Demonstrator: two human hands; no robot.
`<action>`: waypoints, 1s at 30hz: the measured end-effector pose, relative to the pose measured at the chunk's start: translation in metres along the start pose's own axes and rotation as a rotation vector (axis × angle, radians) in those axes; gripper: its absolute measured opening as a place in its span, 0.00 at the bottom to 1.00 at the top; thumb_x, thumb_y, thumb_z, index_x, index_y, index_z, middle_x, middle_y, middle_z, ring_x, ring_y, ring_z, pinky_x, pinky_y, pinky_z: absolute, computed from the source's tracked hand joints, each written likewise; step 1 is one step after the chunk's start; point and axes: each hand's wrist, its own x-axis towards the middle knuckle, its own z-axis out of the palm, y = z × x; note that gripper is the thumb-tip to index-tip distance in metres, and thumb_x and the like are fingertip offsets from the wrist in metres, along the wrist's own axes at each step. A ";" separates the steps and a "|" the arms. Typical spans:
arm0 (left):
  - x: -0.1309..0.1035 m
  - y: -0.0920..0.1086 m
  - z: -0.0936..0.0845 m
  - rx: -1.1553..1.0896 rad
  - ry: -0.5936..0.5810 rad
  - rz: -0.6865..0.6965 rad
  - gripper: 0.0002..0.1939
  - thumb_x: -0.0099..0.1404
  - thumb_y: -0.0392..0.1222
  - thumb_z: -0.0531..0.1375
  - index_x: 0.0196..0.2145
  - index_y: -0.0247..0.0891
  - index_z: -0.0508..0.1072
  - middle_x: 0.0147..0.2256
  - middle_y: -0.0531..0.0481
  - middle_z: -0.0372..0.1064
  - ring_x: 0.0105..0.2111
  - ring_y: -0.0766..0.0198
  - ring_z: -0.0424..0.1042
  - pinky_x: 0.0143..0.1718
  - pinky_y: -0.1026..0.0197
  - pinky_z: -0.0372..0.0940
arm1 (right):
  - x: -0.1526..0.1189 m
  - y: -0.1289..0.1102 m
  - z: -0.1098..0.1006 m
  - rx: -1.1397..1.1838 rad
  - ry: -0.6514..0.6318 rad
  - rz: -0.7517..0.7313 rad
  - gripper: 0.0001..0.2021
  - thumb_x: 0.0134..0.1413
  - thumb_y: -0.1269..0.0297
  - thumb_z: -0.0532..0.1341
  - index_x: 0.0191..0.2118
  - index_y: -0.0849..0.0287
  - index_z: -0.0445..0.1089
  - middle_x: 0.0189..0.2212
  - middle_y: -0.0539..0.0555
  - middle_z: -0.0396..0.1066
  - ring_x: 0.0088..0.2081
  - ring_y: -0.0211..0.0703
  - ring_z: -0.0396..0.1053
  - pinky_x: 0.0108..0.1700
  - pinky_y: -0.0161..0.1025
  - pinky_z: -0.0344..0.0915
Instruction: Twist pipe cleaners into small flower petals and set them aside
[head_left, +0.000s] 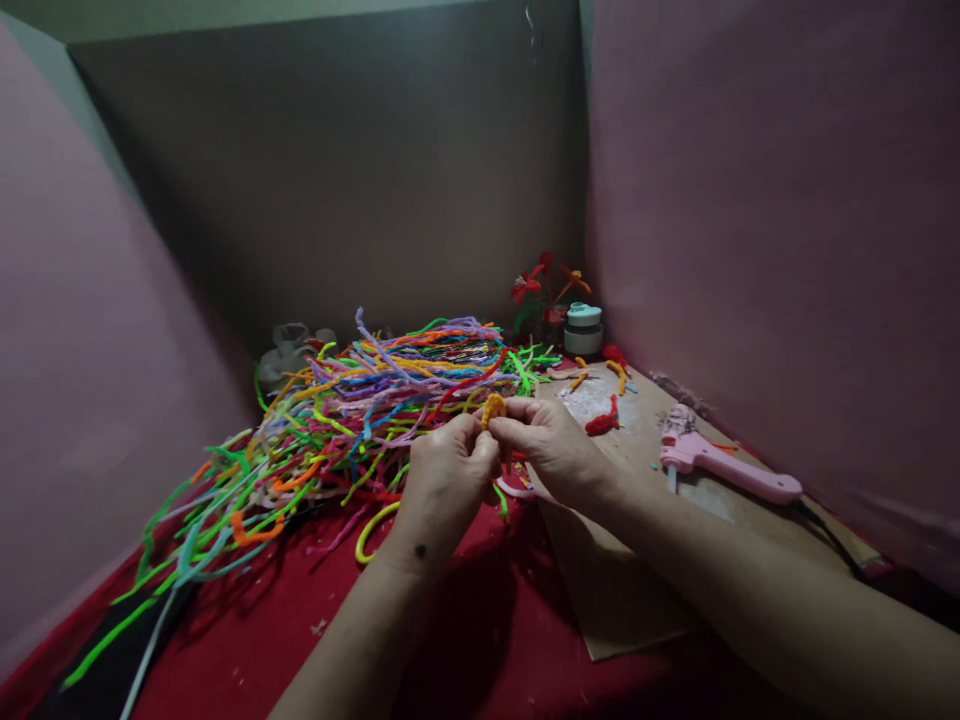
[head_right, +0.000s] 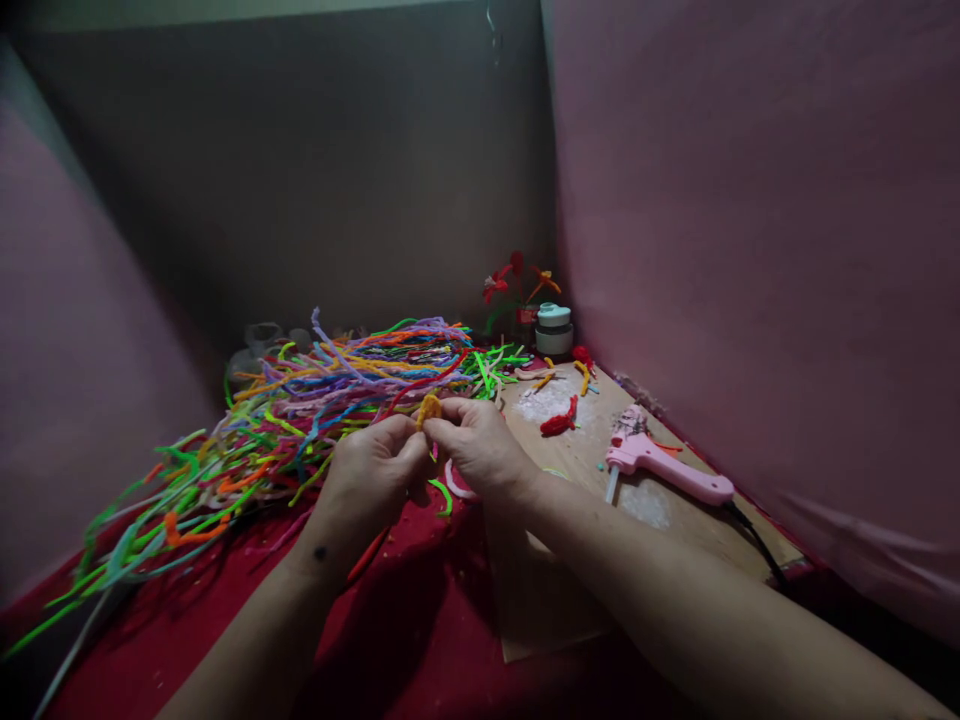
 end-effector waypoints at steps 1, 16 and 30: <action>0.000 0.001 0.001 -0.039 0.002 -0.039 0.07 0.55 0.38 0.52 0.20 0.37 0.65 0.13 0.56 0.64 0.11 0.69 0.63 0.12 0.69 0.56 | 0.000 0.001 0.000 0.002 -0.006 -0.002 0.05 0.40 0.65 0.61 0.25 0.62 0.68 0.22 0.48 0.63 0.25 0.34 0.60 0.30 0.34 0.56; 0.000 0.005 -0.003 -0.295 -0.186 -0.167 0.10 0.56 0.40 0.52 0.20 0.35 0.64 0.09 0.56 0.60 0.07 0.74 0.52 0.09 0.71 0.46 | -0.001 -0.009 -0.007 -0.008 -0.074 0.041 0.12 0.46 0.61 0.62 0.19 0.63 0.66 0.15 0.48 0.63 0.17 0.31 0.58 0.22 0.32 0.51; 0.003 0.001 -0.014 -0.352 -0.377 -0.194 0.12 0.56 0.44 0.55 0.21 0.33 0.67 0.13 0.55 0.60 0.10 0.76 0.52 0.10 0.72 0.44 | 0.003 -0.005 -0.009 0.168 -0.044 0.143 0.10 0.38 0.64 0.68 0.26 0.65 0.72 0.21 0.51 0.68 0.21 0.32 0.62 0.25 0.33 0.57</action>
